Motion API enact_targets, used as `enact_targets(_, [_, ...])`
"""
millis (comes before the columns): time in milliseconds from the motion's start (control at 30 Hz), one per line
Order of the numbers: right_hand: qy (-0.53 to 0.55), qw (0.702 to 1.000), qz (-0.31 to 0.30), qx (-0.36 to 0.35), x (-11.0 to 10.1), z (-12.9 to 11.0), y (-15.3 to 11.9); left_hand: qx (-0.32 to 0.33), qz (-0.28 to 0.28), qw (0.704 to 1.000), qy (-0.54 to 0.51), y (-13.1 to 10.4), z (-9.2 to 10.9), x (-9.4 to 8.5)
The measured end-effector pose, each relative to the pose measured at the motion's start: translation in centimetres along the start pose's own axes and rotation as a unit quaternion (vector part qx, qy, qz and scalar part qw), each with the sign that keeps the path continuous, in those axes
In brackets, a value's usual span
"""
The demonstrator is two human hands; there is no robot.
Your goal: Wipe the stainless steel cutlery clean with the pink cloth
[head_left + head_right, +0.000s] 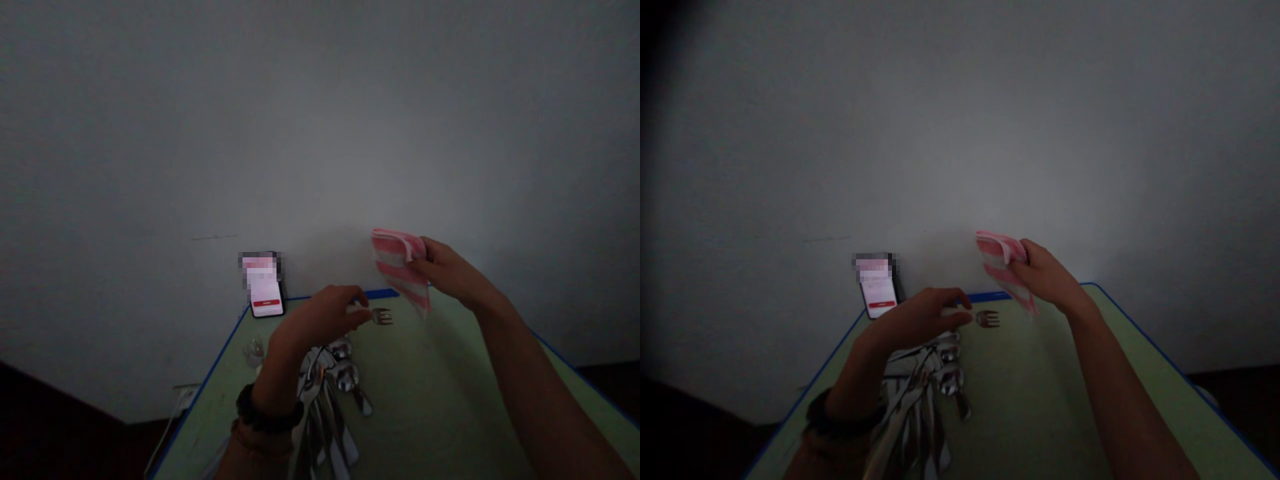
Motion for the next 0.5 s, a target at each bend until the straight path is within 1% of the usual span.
enact_targets(67, [-0.003, 1.0, 0.015, -0.003, -0.7, 0.0, 0.0, -0.004, -0.016, 1.0, -0.005, 0.0, 0.0, 0.5])
enact_targets(167, [0.023, 0.999, 0.012, -0.019, -1.1, -0.3, 0.0, -0.006, -0.047, 0.999, -0.017, 0.1, 0.0, 1.3])
enact_targets(233, [0.06, 0.998, 0.009, -0.035, -1.2, -0.6, 0.0, 0.004, -0.04, 0.999, -0.036, 0.1, 0.2, 1.1])
enact_targets(300, [0.097, 0.994, 0.005, -0.047, -1.2, -1.0, 0.0, 0.019, -0.007, 0.997, -0.072, 0.0, 0.5, 0.0])
enact_targets(367, [0.126, 0.991, -0.011, -0.049, -1.0, -1.5, -0.3, 0.035, 0.037, 0.993, -0.109, -0.2, 0.8, -1.5])
enact_targets(433, [0.152, 0.986, -0.057, -0.04, -0.2, -2.1, -0.7, 0.037, 0.091, 0.987, -0.125, -0.7, 0.9, -3.3])
enact_targets(500, [0.177, 0.975, -0.129, -0.033, 0.8, -2.9, -1.6, 0.027, 0.153, 0.98, -0.126, -1.4, 0.7, -5.1])
Point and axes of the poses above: each hand's wrist, its own y-axis towards the middle knuckle, its own x-axis out of the palm, z = x × y, the point moved 10 cm from there along y, towards the middle knuckle, and after that the axes turned 4 degrees about y, right-handed, at the moved point
